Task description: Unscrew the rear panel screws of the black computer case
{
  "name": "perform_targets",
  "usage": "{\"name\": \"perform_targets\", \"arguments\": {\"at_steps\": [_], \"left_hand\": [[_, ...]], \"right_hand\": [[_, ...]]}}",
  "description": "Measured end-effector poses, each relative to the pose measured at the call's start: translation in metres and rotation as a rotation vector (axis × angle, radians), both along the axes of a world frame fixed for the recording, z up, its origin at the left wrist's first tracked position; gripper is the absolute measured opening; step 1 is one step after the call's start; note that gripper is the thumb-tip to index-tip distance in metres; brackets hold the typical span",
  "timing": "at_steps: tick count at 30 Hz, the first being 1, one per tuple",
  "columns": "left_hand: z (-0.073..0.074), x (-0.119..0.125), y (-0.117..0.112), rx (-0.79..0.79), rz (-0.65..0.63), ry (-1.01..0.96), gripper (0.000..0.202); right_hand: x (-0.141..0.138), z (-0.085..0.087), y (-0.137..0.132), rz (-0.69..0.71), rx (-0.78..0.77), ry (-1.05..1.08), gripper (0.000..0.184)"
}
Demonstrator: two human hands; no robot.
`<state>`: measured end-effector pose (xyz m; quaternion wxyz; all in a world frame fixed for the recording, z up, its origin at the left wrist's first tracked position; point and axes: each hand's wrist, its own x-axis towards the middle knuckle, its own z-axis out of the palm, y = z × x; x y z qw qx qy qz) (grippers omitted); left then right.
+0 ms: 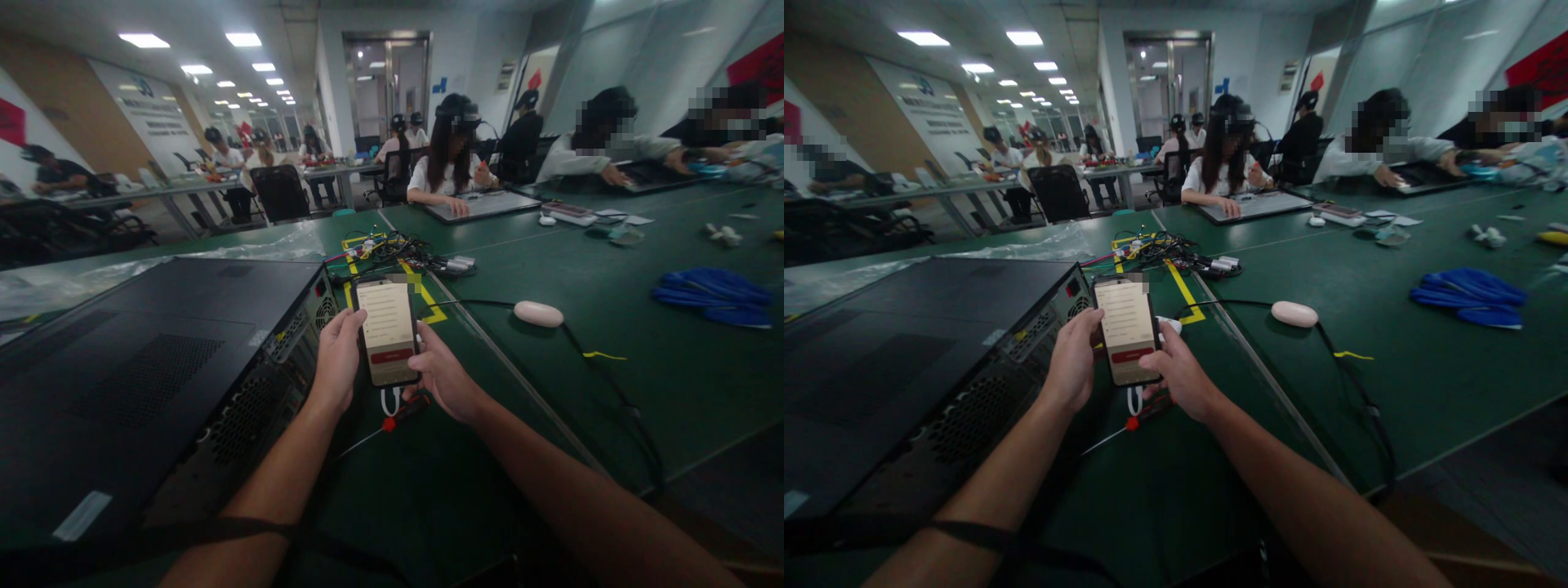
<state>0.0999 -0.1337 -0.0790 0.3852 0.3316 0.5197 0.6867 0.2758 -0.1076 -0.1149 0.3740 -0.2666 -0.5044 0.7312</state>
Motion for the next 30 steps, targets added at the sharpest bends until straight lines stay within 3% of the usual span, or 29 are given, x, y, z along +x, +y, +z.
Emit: {"name": "perform_targets", "arguments": {"at_steps": [9, 30], "left_hand": [[0.0040, 0.0019, -0.0019, 0.023, -0.079, 0.031, 0.033], [-0.0001, 0.0000, -0.0019, 0.006, -0.064, 0.045, 0.037]], "right_hand": [[0.0010, -0.0007, 0.0003, -0.008, -0.001, 0.009, 0.078], [0.0005, 0.0047, -0.0020, -0.021, -0.002, -0.010, 0.078]]}}
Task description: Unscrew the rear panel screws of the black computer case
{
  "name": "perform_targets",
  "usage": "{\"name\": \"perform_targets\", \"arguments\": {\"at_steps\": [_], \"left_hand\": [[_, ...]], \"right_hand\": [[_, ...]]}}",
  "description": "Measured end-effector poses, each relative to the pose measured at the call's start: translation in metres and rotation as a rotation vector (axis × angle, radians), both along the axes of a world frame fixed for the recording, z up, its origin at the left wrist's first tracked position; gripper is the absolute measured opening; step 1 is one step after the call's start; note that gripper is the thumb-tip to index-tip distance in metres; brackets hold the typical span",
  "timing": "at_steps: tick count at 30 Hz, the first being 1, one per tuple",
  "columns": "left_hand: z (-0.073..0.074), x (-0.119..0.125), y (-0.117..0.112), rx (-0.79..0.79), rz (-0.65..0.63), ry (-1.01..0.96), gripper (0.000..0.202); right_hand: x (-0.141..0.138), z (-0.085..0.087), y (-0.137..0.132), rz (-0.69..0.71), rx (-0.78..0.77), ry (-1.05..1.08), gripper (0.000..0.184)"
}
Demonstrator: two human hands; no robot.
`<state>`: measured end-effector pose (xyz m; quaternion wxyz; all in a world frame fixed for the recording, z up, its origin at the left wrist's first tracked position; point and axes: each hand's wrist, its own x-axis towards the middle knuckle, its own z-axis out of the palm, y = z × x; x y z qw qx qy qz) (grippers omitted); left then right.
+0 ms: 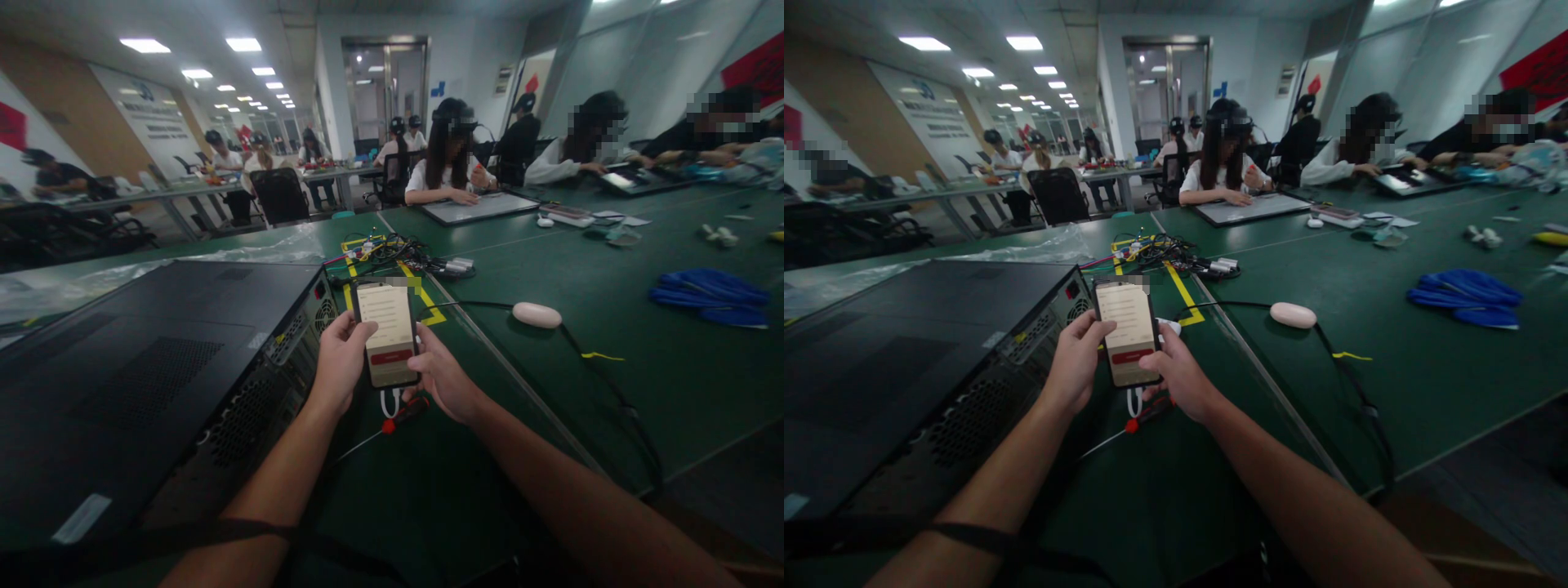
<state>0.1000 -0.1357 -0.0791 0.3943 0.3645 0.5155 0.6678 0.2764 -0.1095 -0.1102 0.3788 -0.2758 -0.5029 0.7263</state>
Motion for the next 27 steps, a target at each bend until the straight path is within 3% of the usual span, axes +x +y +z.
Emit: {"name": "perform_targets", "arguments": {"at_steps": [11, 20, 27], "left_hand": [[0.012, 0.006, -0.006, 0.005, -0.088, -0.039, 0.022], [0.010, 0.005, -0.008, -0.015, -0.135, -0.013, 0.031], [0.000, 0.006, -0.001, -0.101, -0.053, -0.008, 0.043]], "right_hand": [[-0.008, -0.004, 0.003, -0.141, -0.038, -0.083, 0.034], [-0.006, 0.001, 0.002, -0.130, -0.053, -0.070, 0.031], [-0.008, 0.005, 0.003, -0.116, -0.153, -0.029, 0.033]]}}
